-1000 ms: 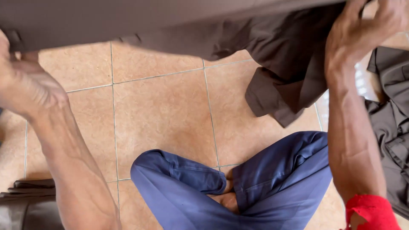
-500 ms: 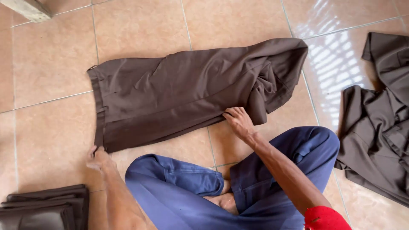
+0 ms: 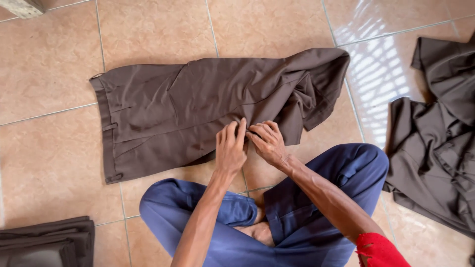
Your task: Folding brown trousers and stacking them on a tiled floor.
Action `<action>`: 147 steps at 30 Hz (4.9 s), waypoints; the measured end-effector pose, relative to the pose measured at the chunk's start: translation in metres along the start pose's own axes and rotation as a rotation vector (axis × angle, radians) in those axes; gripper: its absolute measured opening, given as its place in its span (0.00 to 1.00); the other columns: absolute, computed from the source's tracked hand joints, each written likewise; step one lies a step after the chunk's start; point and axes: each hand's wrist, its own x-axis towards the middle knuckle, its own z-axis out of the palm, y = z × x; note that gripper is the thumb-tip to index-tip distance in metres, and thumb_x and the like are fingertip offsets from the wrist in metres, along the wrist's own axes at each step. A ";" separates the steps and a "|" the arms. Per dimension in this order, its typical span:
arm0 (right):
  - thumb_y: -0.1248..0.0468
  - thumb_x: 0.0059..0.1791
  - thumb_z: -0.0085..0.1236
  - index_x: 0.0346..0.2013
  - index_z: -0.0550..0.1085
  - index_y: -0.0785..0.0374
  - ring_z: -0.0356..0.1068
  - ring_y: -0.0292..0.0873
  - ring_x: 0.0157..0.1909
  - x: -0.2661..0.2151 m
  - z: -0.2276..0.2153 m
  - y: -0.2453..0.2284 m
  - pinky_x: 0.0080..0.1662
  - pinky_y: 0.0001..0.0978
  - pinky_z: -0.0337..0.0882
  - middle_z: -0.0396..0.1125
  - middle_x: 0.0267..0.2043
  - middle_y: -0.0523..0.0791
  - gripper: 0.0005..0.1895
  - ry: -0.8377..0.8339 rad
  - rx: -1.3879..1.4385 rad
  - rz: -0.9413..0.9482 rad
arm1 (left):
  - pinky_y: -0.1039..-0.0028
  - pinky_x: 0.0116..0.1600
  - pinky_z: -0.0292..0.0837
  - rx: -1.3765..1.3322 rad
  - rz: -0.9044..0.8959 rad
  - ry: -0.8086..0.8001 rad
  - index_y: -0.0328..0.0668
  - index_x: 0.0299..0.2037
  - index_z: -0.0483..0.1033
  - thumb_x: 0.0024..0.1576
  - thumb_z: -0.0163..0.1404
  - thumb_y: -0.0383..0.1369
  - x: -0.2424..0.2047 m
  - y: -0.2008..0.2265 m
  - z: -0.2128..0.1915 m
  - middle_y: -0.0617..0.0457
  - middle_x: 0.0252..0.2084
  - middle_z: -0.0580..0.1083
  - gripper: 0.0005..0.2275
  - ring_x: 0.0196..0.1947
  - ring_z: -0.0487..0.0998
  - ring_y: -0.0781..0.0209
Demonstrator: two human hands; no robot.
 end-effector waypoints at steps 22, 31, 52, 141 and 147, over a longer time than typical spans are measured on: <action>0.54 0.36 0.66 0.68 0.62 0.51 0.75 0.50 0.50 -0.029 -0.016 0.009 0.48 0.50 0.74 0.71 0.49 0.44 0.46 -0.795 -0.095 0.498 | 0.71 0.43 0.77 -0.245 -0.385 0.358 0.47 0.37 0.88 0.33 0.46 0.13 0.048 -0.083 -0.063 0.57 0.28 0.72 0.25 0.31 0.78 0.56; 0.48 0.50 0.60 0.46 0.72 0.50 0.75 0.55 0.42 -0.056 -0.006 0.039 0.40 0.51 0.75 0.70 0.40 0.46 0.16 -0.564 -0.086 0.946 | 0.74 0.40 0.75 -0.233 -0.550 0.374 0.45 0.35 0.87 0.35 0.44 0.14 -0.019 -0.138 -0.062 0.51 0.26 0.71 0.23 0.28 0.78 0.53; 0.66 0.49 0.60 0.43 0.72 0.61 0.75 0.53 0.38 -0.088 -0.028 0.101 0.39 0.43 0.76 0.69 0.40 0.51 0.10 -0.773 -1.007 0.524 | 0.76 0.25 0.59 -0.286 -1.014 0.342 0.47 0.39 0.87 0.42 0.41 0.13 -0.087 -0.183 -0.030 0.52 0.15 0.64 0.24 0.11 0.55 0.69; 0.40 0.39 0.69 0.55 0.72 0.55 0.78 0.54 0.44 -0.080 -0.114 0.113 0.42 0.47 0.80 0.72 0.50 0.48 0.36 -1.474 -0.365 0.356 | 0.74 0.37 0.73 -0.198 -0.856 0.390 0.51 0.39 0.89 0.39 0.43 0.17 -0.076 -0.170 -0.025 0.48 0.28 0.75 0.24 0.23 0.70 0.63; 0.52 0.47 0.61 0.56 0.72 0.61 0.77 0.55 0.33 -0.131 -0.083 0.135 0.33 0.48 0.77 0.70 0.45 0.54 0.26 -1.453 -0.424 0.115 | 0.73 0.37 0.73 -0.211 -0.825 0.425 0.51 0.37 0.89 0.39 0.42 0.17 -0.078 -0.174 -0.025 0.49 0.26 0.75 0.24 0.22 0.69 0.61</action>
